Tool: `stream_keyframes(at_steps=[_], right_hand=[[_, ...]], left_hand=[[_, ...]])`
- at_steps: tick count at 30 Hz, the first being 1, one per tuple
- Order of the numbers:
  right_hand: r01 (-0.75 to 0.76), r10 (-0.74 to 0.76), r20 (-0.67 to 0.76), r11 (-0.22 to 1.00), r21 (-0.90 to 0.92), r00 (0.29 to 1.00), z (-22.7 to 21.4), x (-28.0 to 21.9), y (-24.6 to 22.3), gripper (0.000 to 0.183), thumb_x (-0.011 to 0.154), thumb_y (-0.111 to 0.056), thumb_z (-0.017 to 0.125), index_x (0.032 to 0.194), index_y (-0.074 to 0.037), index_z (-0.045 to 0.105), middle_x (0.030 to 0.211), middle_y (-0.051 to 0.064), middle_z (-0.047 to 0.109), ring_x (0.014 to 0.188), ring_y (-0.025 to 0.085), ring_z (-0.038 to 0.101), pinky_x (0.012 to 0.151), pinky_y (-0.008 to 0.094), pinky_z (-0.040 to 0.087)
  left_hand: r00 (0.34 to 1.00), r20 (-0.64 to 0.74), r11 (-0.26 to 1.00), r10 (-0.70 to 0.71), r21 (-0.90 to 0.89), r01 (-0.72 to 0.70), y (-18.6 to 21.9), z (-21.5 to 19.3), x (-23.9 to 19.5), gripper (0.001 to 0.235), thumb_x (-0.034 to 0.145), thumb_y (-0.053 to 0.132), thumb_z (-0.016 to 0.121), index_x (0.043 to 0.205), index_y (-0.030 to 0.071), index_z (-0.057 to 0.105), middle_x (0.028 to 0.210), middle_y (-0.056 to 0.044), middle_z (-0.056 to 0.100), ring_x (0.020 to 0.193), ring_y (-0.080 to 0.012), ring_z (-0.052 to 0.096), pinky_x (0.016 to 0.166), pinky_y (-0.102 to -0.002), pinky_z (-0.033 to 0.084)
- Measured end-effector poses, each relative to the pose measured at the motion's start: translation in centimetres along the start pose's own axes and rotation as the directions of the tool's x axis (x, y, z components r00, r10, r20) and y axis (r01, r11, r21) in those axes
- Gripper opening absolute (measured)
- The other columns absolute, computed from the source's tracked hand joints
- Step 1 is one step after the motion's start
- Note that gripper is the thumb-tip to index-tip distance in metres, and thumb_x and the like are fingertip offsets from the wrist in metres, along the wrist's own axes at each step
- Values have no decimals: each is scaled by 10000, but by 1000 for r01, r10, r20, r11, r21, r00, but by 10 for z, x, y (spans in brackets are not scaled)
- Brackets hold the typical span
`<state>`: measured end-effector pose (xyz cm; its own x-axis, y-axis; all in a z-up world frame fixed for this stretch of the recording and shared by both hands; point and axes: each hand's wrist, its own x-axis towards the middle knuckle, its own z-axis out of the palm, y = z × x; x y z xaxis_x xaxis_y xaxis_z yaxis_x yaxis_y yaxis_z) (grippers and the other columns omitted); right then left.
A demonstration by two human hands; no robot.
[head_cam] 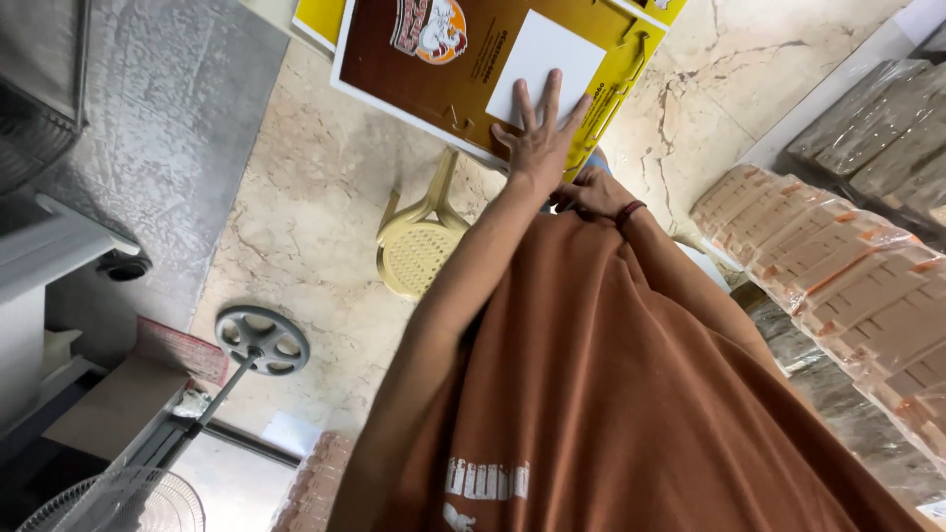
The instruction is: Folding flat cardboard sheets into boxes by bending along pre-scored lines and tucking in tabs.
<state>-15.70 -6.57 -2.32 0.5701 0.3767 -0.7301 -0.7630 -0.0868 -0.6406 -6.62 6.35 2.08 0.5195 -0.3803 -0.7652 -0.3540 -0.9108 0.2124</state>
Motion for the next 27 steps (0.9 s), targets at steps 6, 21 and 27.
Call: stream_keyframes(at_steps=[6, 21, 27], right_hand=[[-103, 112, -109, 991, 90, 988, 12, -24, -17, 373, 988, -270, 684, 744, 6, 748, 691, 150, 728, 411, 115, 464, 386, 219, 330], [-234, 304, 20, 688, 688, 953, 23, -2, -6, 404, 1061, -343, 532, 1147, 30, 661, 792, 181, 720, 666, 239, 708, 651, 312, 631], [-186, 367, -170, 754, 630, 914, 43, -12, -37, 351, 1024, -274, 613, 1050, 70, 677, 835, 202, 734, 621, 267, 700, 573, 350, 632]], left_hand=[[998, 5, 987, -66, -147, 67, 11, 5, 6, 1125, 870, -243, 391, 1642, 466, -19, 1580, -84, -387, 1440, -571, -283, 1046, -919, 140], [994, -85, 992, 65, 117, -54, -19, 2, 11, 1049, 916, -180, 474, 1660, 453, 93, 1600, -113, -285, 1436, -564, -212, 1021, -927, 268], [997, 11, 997, 82, 17, -82, -21, 2, 11, 1180, 797, -324, 249, 1658, 460, 59, 1600, -85, -322, 1422, -540, -280, 1034, -926, 195]])
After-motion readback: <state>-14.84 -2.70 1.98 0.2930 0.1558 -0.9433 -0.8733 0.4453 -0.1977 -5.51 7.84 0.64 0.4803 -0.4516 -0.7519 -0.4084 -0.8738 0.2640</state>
